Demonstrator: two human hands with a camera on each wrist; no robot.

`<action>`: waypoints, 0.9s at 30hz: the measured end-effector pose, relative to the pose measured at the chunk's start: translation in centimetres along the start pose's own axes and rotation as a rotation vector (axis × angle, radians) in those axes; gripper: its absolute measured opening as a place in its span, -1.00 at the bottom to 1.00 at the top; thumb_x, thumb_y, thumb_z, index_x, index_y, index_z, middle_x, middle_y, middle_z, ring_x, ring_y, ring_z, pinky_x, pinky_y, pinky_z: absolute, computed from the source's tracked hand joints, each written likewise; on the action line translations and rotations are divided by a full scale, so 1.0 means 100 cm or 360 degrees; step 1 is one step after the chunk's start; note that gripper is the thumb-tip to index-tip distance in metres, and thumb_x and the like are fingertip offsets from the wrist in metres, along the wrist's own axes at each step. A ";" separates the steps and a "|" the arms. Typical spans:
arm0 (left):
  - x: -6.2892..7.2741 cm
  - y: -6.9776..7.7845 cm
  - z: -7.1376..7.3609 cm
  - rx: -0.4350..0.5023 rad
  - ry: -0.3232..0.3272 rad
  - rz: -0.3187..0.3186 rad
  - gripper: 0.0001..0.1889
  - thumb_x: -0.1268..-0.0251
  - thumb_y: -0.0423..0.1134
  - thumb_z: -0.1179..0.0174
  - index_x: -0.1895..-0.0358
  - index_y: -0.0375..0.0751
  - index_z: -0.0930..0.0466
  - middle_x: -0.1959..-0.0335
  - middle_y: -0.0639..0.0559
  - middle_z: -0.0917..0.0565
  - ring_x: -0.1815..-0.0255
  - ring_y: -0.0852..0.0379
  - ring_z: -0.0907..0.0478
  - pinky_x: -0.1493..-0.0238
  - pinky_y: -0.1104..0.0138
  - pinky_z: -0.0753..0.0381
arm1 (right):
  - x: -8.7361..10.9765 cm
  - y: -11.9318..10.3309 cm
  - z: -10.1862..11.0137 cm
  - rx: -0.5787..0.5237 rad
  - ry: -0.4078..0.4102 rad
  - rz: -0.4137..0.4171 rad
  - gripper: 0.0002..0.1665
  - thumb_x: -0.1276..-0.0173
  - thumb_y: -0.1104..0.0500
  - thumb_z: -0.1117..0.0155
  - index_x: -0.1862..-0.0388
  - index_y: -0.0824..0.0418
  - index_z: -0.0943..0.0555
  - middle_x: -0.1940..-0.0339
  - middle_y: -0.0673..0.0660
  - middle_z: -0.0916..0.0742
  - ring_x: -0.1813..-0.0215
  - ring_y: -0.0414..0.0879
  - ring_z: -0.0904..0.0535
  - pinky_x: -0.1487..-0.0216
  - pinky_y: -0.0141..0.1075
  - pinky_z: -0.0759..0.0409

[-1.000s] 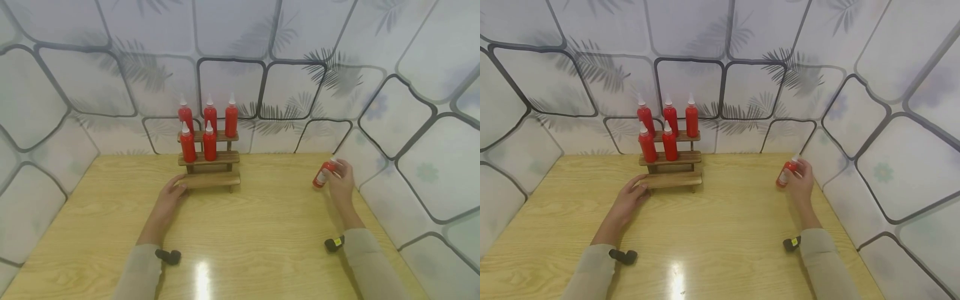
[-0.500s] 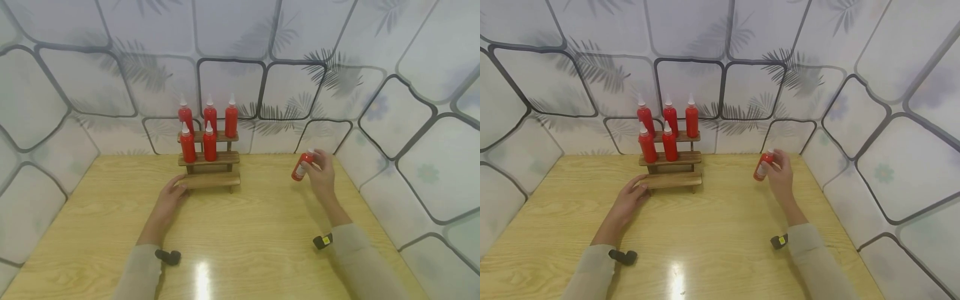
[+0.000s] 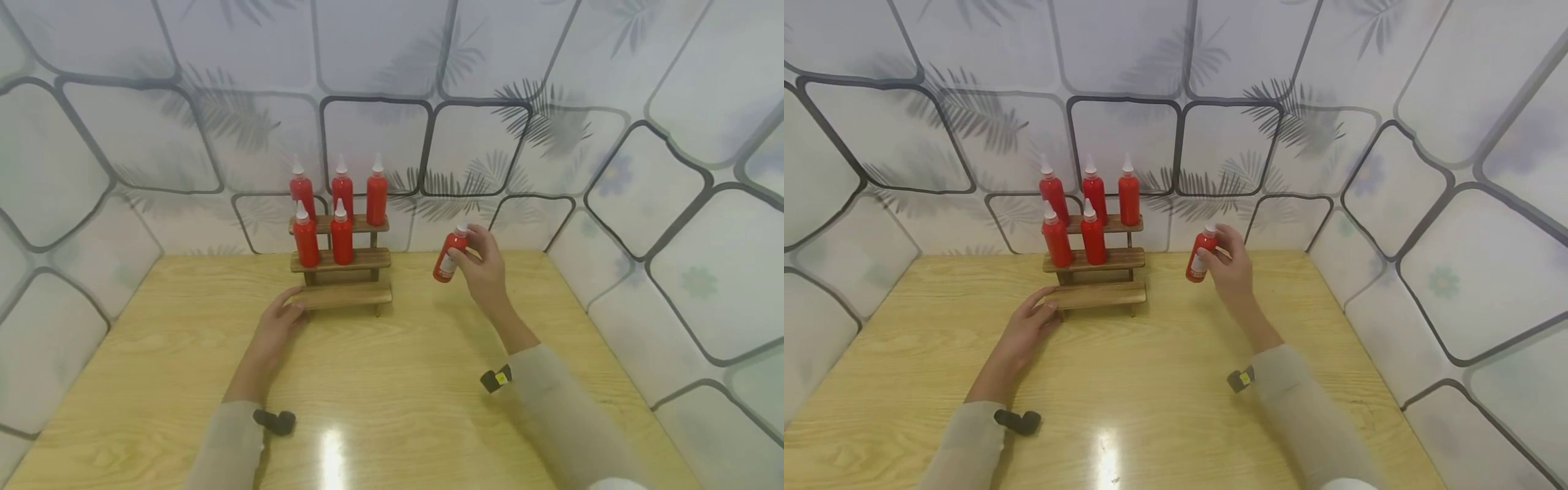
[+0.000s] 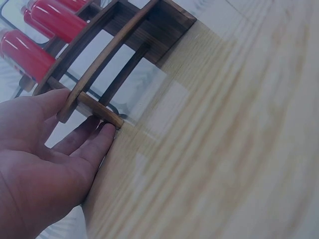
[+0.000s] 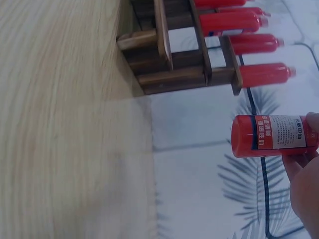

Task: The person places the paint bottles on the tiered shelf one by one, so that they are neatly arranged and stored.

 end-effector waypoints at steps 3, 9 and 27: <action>0.001 0.001 0.000 -0.0001 0.0001 -0.0001 -0.42 -0.64 -0.15 0.04 -0.61 -0.04 -0.07 -0.56 -0.35 -0.15 -0.54 -0.20 -0.22 -0.56 0.12 -0.33 | -0.006 -0.003 -0.017 -0.0024 -0.0068 0.0013 -0.32 -0.37 0.29 -0.39 -0.41 0.29 -0.35 -0.21 0.16 -0.59 -0.13 -0.11 -0.62 -0.13 -0.45 -0.69; 0.001 0.002 0.000 0.0019 0.0005 0.0009 -0.42 -0.64 -0.16 0.04 -0.61 -0.03 -0.06 -0.57 -0.34 -0.14 -0.54 -0.19 -0.22 -0.57 0.12 -0.32 | -0.014 -0.005 -0.046 -0.0036 -0.0182 -0.0010 -0.32 -0.39 0.28 -0.36 -0.44 0.23 -0.35 -0.28 0.28 -0.57 -0.21 0.10 -0.62 -0.18 -0.33 -0.70; -0.002 -0.003 0.000 0.0032 0.0022 0.0010 -0.43 -0.64 -0.17 0.03 -0.60 -0.06 -0.08 -0.52 -0.37 -0.20 -0.52 -0.20 -0.25 -0.54 0.17 -0.36 | -0.031 -0.004 -0.103 0.0009 -0.0295 0.0078 -0.30 -0.41 0.21 -0.37 -0.47 0.22 -0.36 -0.28 0.27 -0.59 -0.28 0.05 -0.53 -0.36 -0.10 -0.61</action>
Point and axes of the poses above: each hand's wrist, its own x-axis away from the middle knuckle, its own z-axis out of the back of the hand, y = z × x, the point moved 2 cm from there along -x, towards the middle knuckle
